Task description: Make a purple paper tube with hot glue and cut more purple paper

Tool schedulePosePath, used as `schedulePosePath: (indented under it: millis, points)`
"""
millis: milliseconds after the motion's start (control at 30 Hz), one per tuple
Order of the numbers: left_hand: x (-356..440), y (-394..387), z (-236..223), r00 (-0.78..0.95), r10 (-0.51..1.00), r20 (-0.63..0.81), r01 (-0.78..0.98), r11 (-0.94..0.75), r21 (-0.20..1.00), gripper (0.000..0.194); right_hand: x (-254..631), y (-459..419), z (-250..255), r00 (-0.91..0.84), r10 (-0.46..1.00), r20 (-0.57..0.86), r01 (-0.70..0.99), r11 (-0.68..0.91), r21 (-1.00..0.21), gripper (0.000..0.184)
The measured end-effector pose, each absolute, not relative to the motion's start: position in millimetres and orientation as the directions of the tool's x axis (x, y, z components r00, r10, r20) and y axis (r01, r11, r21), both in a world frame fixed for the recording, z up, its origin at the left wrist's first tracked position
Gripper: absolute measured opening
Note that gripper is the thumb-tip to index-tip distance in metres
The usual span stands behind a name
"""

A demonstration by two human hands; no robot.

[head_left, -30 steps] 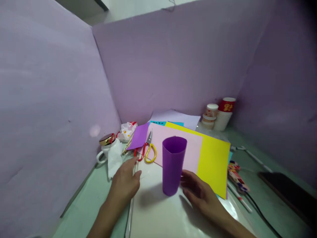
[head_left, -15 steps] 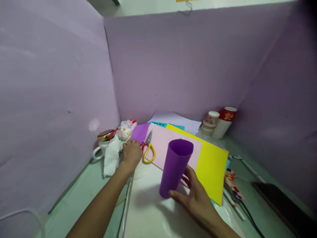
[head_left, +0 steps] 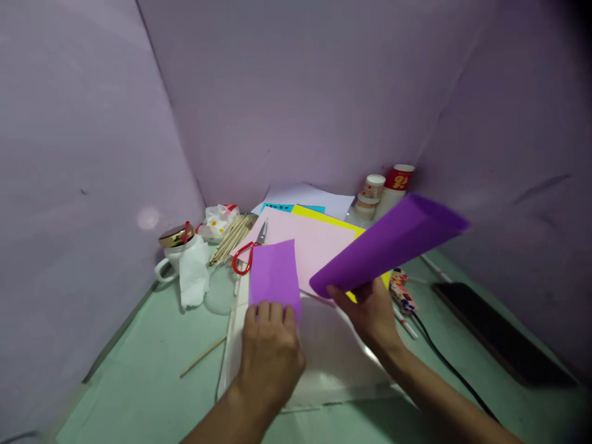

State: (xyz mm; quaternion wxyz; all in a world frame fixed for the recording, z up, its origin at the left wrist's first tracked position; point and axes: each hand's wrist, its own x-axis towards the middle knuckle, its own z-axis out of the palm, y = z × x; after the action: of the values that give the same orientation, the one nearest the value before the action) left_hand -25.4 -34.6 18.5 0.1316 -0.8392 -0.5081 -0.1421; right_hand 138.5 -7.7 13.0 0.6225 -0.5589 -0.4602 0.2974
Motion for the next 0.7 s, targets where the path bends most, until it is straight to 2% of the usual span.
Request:
schedulePosePath:
  millis: [100, 167, 233, 333, 367, 533, 700]
  points:
    - [-8, -49, 14, 0.546, 0.784, 0.297, 0.813, -0.580, 0.036, 0.023, 157, -18, 32, 0.430, 0.858, 0.281, 0.102, 0.263, -0.959, 0.049]
    - [-6, -50, 19, 0.593, 0.762, 0.258, 0.743, -0.642, 0.189, 0.022, 161, -26, 40, 0.405, 0.870, 0.282, 0.075, 0.276, -0.958, 0.047]
    - [-16, -46, 28, 0.600, 0.747, 0.287, 0.672, -0.665, 0.327, 0.027, 161, -33, 42, 0.369, 0.889, 0.272, 0.066, 0.267, -0.961, 0.046]
    - [-44, -30, 32, 0.485, 0.746, 0.456, 0.708, -0.641, 0.295, 0.030, 155, -41, 33, 0.272, 0.933, 0.237, 0.082, 0.223, -0.971, 0.047]
    - [-52, -25, 30, 0.477, 0.753, 0.454, 0.727, -0.628, 0.278, 0.031, 153, -43, 29, 0.233, 0.948, 0.215, 0.095, 0.198, -0.976, 0.046]
    - [-66, -14, 9, 0.533, 0.805, 0.259, 0.761, -0.590, 0.268, 0.036, 140, -47, 13, 0.081, 0.982, 0.170, 0.188, 0.152, -0.970, 0.047]
    - [-56, -20, 9, 0.545, 0.816, 0.192, 0.771, -0.577, 0.269, 0.027, 132, -47, 2, 0.067, 0.971, 0.231, 0.286, 0.203, -0.937, 0.043]
